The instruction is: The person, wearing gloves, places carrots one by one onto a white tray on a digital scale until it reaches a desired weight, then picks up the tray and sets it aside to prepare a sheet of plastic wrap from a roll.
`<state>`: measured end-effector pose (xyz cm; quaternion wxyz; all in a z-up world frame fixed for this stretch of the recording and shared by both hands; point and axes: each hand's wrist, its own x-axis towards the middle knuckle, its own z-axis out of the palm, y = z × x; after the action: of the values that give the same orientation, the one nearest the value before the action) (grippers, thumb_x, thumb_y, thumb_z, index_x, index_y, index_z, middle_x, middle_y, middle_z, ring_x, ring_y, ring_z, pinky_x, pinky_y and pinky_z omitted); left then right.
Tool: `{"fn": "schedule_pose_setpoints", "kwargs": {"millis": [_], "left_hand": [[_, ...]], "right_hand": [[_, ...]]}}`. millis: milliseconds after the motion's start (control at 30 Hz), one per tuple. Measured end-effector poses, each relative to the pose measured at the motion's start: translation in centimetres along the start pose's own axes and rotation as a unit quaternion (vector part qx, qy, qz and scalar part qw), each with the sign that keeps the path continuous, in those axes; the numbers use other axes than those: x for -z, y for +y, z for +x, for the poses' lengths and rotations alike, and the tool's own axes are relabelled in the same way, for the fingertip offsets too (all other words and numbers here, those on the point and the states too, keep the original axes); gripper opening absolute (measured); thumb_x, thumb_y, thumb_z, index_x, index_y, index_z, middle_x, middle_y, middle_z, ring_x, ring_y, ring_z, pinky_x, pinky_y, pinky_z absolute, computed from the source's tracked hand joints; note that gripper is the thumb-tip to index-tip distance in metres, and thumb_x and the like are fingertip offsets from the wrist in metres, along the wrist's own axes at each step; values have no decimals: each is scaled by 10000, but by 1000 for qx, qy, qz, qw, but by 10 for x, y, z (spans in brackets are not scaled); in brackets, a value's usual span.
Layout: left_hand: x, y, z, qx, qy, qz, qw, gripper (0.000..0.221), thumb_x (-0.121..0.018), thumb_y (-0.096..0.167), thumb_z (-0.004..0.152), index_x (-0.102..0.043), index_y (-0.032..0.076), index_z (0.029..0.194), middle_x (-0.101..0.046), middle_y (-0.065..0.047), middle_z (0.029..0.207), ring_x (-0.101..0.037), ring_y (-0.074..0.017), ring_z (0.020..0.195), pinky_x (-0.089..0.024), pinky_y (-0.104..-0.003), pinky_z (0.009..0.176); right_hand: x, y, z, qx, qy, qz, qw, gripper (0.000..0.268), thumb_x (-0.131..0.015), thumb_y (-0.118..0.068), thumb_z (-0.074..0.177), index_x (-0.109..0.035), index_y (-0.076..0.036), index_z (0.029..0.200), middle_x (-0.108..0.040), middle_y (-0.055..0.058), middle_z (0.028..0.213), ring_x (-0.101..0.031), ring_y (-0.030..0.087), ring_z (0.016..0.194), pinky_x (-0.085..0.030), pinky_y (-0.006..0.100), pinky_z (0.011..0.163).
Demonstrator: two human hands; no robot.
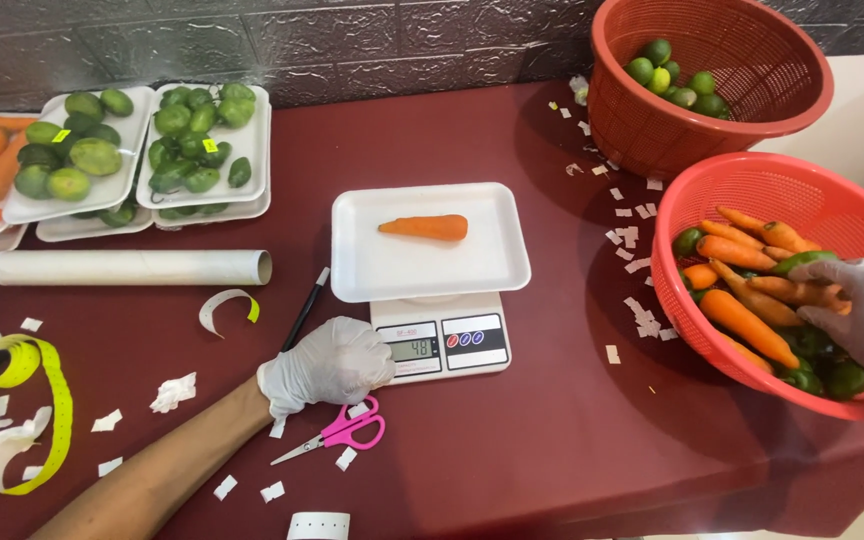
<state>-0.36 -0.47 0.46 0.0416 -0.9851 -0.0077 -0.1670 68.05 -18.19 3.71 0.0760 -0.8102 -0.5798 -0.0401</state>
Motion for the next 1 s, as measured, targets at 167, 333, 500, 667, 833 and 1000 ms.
{"fn": "schedule_pose_setpoints", "kwargs": {"millis": [167, 333, 500, 667, 833, 1000], "left_hand": [[1, 1, 2, 3, -10, 8, 1000, 217, -562, 34, 626, -472, 211, 538, -471, 27, 527, -427, -232, 485, -323, -356, 424], [0, 1, 2, -2, -11, 14, 1000, 203, -574, 44, 587, -469, 209, 531, -460, 28, 503, -412, -229, 469, -308, -352, 394], [6, 2, 6, 6, -27, 16, 999, 212, -589, 61, 589, -476, 223, 513, -483, 40, 500, -444, -228, 464, -309, -354, 391], [7, 3, 7, 0, 13, 14, 1000, 202, -572, 49, 599, -463, 209, 541, -455, 35, 517, -417, -217, 478, -315, -338, 417], [6, 2, 7, 11, -9, 7, 1000, 186, -576, 67, 588, -462, 204, 539, -454, 35, 503, -413, -218, 470, -308, -342, 411], [4, 2, 6, 10, 18, -14, 1000, 176, -569, 67, 590, -457, 197, 554, -460, 22, 527, -421, -230, 490, -331, -349, 433]], "right_hand": [[-15, 10, 6, 18, 36, 6, 999, 463, -902, -230, 710, -791, -227, 1160, -743, 93, 918, -676, 252, 830, -506, 368, 866], [18, -58, 20, 56, 63, 86, 993, 409, -906, -76, 692, -760, -114, 1073, -731, 141, 984, -644, 303, 911, -483, 405, 942], [-13, -12, -6, 13, 24, 263, 964, 282, -679, 226, 862, -605, 78, 1091, -707, 251, 1169, -677, 340, 1093, -563, 442, 892], [-26, -1, 2, 41, 89, 175, 980, 327, -710, 83, 936, -604, 81, 1246, -636, 269, 1120, -608, 401, 979, -472, 484, 865], [-6, -59, 7, 69, 138, 350, 924, 256, -544, 106, 1175, -373, 111, 1366, -547, 318, 1234, -568, 385, 1067, -450, 435, 898], [117, -268, -38, -5, 97, 433, 896, 278, -477, 67, 1131, -372, -65, 1351, -564, 255, 1463, -658, 297, 1054, -554, 498, 593]]}}
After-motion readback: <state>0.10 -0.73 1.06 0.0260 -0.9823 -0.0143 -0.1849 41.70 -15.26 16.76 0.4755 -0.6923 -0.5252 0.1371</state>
